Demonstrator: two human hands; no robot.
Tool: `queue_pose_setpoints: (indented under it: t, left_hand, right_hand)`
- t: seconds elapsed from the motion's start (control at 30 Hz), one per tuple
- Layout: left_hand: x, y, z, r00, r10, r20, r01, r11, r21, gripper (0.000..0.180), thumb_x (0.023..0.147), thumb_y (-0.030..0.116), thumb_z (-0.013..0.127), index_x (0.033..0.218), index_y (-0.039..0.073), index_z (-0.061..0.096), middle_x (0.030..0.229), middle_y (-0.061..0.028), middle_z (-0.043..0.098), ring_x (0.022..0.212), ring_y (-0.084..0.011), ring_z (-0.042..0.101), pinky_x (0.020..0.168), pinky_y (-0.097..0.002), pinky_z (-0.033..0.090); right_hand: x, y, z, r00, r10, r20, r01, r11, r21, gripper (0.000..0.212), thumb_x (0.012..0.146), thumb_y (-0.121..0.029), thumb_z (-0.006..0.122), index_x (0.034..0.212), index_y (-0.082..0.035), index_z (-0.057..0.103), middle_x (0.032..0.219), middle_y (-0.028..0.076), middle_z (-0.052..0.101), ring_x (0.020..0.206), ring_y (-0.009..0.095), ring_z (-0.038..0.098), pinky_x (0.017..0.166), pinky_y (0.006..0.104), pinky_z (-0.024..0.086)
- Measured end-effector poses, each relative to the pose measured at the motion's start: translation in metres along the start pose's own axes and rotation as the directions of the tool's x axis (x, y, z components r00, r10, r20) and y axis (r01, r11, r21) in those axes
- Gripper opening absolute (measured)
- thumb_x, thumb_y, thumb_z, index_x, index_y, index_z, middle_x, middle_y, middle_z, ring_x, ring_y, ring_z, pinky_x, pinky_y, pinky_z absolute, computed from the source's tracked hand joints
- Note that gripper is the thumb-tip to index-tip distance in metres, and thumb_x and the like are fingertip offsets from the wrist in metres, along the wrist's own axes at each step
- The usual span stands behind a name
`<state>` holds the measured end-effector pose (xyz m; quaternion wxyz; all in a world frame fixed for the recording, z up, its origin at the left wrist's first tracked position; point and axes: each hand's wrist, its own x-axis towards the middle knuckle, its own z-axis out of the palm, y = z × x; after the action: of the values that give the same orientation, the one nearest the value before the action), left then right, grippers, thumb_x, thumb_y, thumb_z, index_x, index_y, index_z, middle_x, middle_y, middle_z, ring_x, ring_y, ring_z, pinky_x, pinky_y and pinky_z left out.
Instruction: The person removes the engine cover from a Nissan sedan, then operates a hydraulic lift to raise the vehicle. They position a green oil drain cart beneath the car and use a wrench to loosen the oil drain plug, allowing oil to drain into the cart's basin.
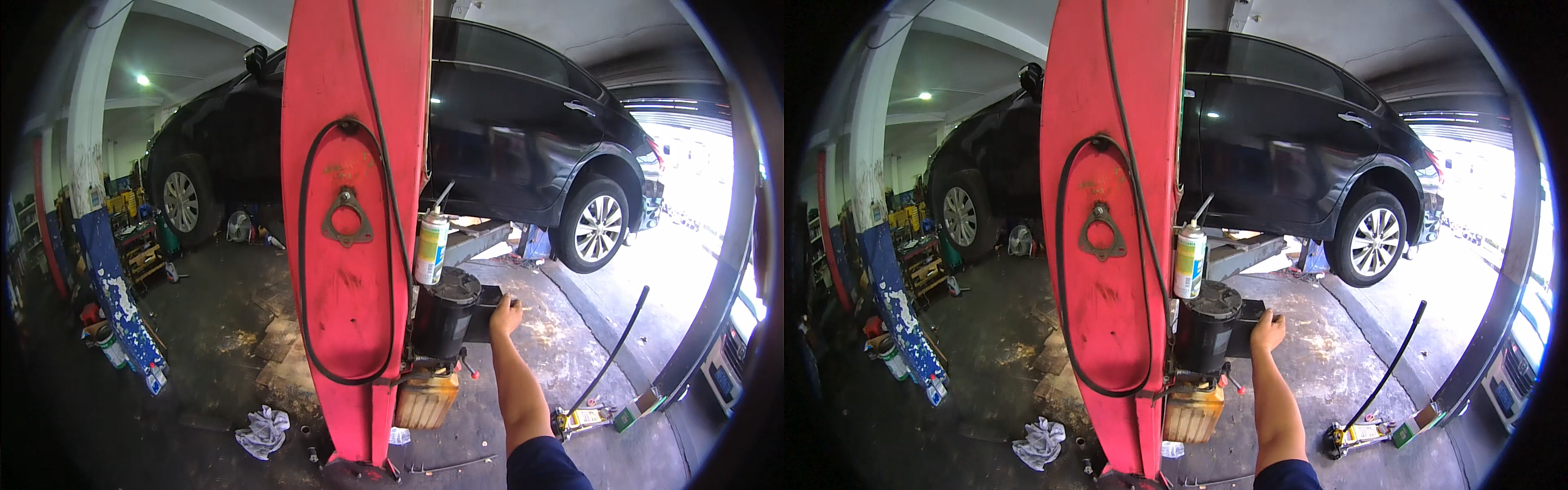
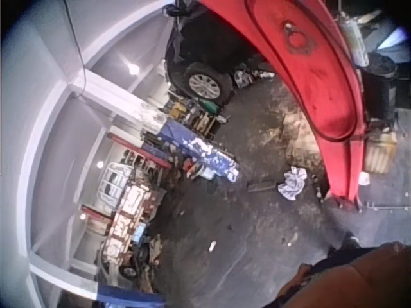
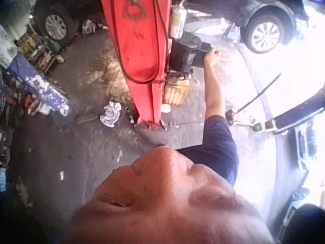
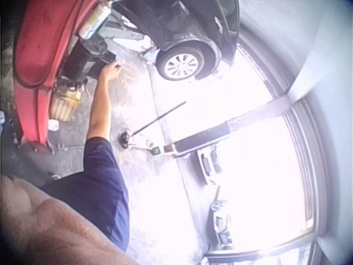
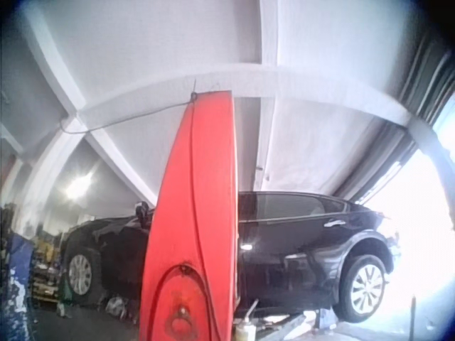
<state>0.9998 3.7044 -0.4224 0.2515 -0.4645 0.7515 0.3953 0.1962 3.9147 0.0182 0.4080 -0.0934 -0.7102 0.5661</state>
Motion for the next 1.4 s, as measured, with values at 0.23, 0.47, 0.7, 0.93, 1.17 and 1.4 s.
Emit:
queue_pose_setpoints:
  t: [0.23, 0.47, 0.7, 0.93, 1.17, 1.4]
  left_hand:
    - [0.006, 0.002, 0.004, 1.000, -0.013, 0.008, 0.013, 1.000, -0.022, 0.027, 0.085, 0.035, 0.066, 0.090, 0.010, 0.075, 0.088, -0.0161, 0.072, 0.080, -0.0373, 0.069, 0.067, -0.0538, 0.054]
    - [0.006, 0.005, 0.008, 0.999, -0.031, 0.014, 0.032, 0.998, -0.055, 0.028, 0.086, 0.036, 0.066, 0.090, 0.010, 0.075, 0.087, -0.0158, 0.072, 0.079, -0.0369, 0.068, 0.066, -0.0540, 0.054]
    - [0.003, 0.005, 0.011, 0.999, -0.047, 0.023, 0.049, 0.996, -0.075, 0.029, 0.088, 0.037, 0.066, 0.090, 0.010, 0.075, 0.086, -0.0155, 0.071, 0.077, -0.0365, 0.068, 0.065, -0.0542, 0.054]
    - [0.000, 0.005, 0.012, 0.997, -0.062, 0.035, 0.065, 0.994, -0.092, 0.030, 0.089, 0.038, 0.065, 0.090, 0.009, 0.074, 0.086, -0.0152, 0.071, 0.076, -0.0361, 0.067, 0.064, -0.0544, 0.053]
    - [-0.002, 0.005, 0.012, 0.996, -0.076, 0.042, 0.080, 0.991, -0.106, 0.031, 0.090, 0.039, 0.065, 0.090, 0.009, 0.074, 0.085, -0.0149, 0.070, 0.075, -0.0357, 0.067, 0.063, -0.0546, 0.053]
    - [-0.004, 0.004, 0.016, 0.995, -0.089, 0.049, 0.094, 0.988, -0.123, 0.033, 0.091, 0.040, 0.065, 0.090, 0.009, 0.074, 0.084, -0.0145, 0.070, 0.074, -0.0353, 0.066, 0.062, -0.0548, 0.053]
  right_hand:
    - [-0.001, 0.001, 0.001, 1.000, 0.024, -0.009, -0.024, 0.999, 0.022, 0.041, 0.091, -0.034, 0.061, 0.084, 0.006, 0.060, 0.085, 0.027, 0.067, 0.081, 0.045, 0.064, 0.078, 0.0522, 0.047]
    - [0.003, 0.010, 0.007, 1.000, 0.017, -0.001, -0.017, 1.000, -0.007, 0.043, 0.091, -0.036, 0.061, 0.084, 0.006, 0.060, 0.084, 0.029, 0.066, 0.080, 0.046, 0.063, 0.077, 0.0536, 0.047]
    - [0.004, 0.015, 0.009, 0.999, -0.030, -0.028, 0.030, 1.000, -0.009, 0.044, 0.091, -0.037, 0.061, 0.082, 0.006, 0.059, 0.085, 0.030, 0.066, 0.082, 0.048, 0.063, 0.078, 0.0551, 0.047]
    - [0.004, 0.015, 0.010, 1.000, 0.009, -0.001, -0.009, 1.000, -0.010, 0.045, 0.091, -0.037, 0.060, 0.083, 0.007, 0.060, 0.087, 0.031, 0.066, 0.084, 0.048, 0.063, 0.080, 0.0555, 0.046]
    - [0.004, 0.016, 0.011, 0.999, -0.030, -0.036, 0.030, 1.000, -0.005, 0.045, 0.091, -0.038, 0.060, 0.083, 0.006, 0.060, 0.086, 0.029, 0.066, 0.082, 0.048, 0.062, 0.079, 0.0543, 0.047]
    - [0.004, 0.014, 0.008, 1.000, -0.007, 0.004, 0.007, 1.000, 0.005, 0.044, 0.092, -0.036, 0.060, 0.085, 0.007, 0.061, 0.087, 0.029, 0.067, 0.084, 0.048, 0.063, 0.079, 0.0535, 0.047]
